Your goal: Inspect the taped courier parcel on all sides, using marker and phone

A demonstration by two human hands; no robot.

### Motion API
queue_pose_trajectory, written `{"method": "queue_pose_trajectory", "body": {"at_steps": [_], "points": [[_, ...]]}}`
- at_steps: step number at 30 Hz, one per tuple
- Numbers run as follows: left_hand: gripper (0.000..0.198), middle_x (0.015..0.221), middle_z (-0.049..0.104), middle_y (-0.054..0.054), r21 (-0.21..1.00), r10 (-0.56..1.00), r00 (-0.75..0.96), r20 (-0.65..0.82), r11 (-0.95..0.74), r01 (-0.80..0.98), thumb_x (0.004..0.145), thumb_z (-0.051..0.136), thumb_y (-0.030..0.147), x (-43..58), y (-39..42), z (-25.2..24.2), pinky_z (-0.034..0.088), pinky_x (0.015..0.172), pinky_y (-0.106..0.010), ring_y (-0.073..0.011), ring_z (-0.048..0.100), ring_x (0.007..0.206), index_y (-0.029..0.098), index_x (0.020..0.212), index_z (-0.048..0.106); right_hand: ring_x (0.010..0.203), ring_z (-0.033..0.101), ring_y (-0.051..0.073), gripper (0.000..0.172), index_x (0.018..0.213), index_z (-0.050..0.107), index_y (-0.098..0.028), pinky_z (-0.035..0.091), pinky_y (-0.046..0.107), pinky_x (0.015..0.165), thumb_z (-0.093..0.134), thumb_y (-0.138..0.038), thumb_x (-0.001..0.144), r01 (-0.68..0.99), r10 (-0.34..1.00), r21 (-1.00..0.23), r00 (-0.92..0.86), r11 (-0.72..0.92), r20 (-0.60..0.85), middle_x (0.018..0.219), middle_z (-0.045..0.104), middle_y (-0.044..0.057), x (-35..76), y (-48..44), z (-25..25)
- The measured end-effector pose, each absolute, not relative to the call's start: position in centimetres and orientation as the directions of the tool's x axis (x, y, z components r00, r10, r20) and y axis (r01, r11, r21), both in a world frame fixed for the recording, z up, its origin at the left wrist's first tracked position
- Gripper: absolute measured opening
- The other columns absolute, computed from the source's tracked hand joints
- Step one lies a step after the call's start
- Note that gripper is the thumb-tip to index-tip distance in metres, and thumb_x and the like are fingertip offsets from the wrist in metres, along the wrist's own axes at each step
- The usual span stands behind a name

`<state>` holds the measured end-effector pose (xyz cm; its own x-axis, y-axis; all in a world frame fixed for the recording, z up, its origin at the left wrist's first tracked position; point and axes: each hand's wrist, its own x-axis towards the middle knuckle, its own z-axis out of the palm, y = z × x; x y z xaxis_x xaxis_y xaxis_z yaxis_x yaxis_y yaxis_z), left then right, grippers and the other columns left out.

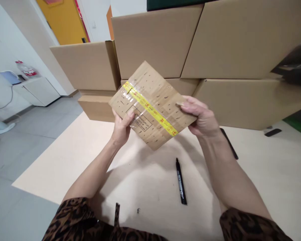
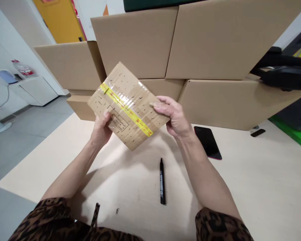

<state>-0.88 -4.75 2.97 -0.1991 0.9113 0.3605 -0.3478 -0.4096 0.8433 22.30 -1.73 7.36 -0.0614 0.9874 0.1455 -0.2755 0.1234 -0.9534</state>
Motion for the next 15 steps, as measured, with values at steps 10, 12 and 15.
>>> {"method": "queue_pose_trajectory", "body": {"at_steps": [10,12,15], "points": [[0.049,0.117,0.083,-0.006,0.832,0.983,-0.119,0.139,-0.181,-0.524,0.084,0.082,0.063,-1.7,-4.4,3.4,0.057,0.12,-0.046,-0.0329,0.069,0.137,0.023,0.111,0.074,0.134,0.064,0.035,0.071,0.122,0.064,-0.03,0.054,0.049,0.112,0.092,-0.047,0.058,-0.125,0.913,-0.992,-0.402,0.013,0.063,0.136,0.072,0.005,21.7,-1.8,5.9],[0.055,0.118,0.082,-0.007,0.866,0.991,-0.059,0.123,-0.136,-0.481,0.084,0.08,0.068,-2.0,-4.4,3.5,0.056,0.121,-0.048,-0.0344,0.067,0.139,0.024,0.115,0.073,0.139,0.062,0.036,0.078,0.129,0.061,-0.031,0.052,0.052,0.116,0.092,-0.045,0.059,-0.162,0.919,-0.987,-0.391,-0.011,0.054,0.143,0.07,0.005,21.5,-1.8,5.7],[0.071,0.139,0.075,-0.008,0.911,0.983,-0.016,0.185,-0.178,-0.373,0.083,0.075,0.076,-1.7,-4.6,3.1,0.053,0.124,-0.052,-0.0368,0.058,0.149,0.027,0.132,0.066,0.139,0.062,0.037,0.074,0.125,0.06,-0.03,0.051,0.054,0.12,0.088,-0.045,0.058,-0.225,0.96,-0.974,-0.277,-0.018,0.046,0.14,0.071,0.005,20.8,-1.4,5.1]]}}
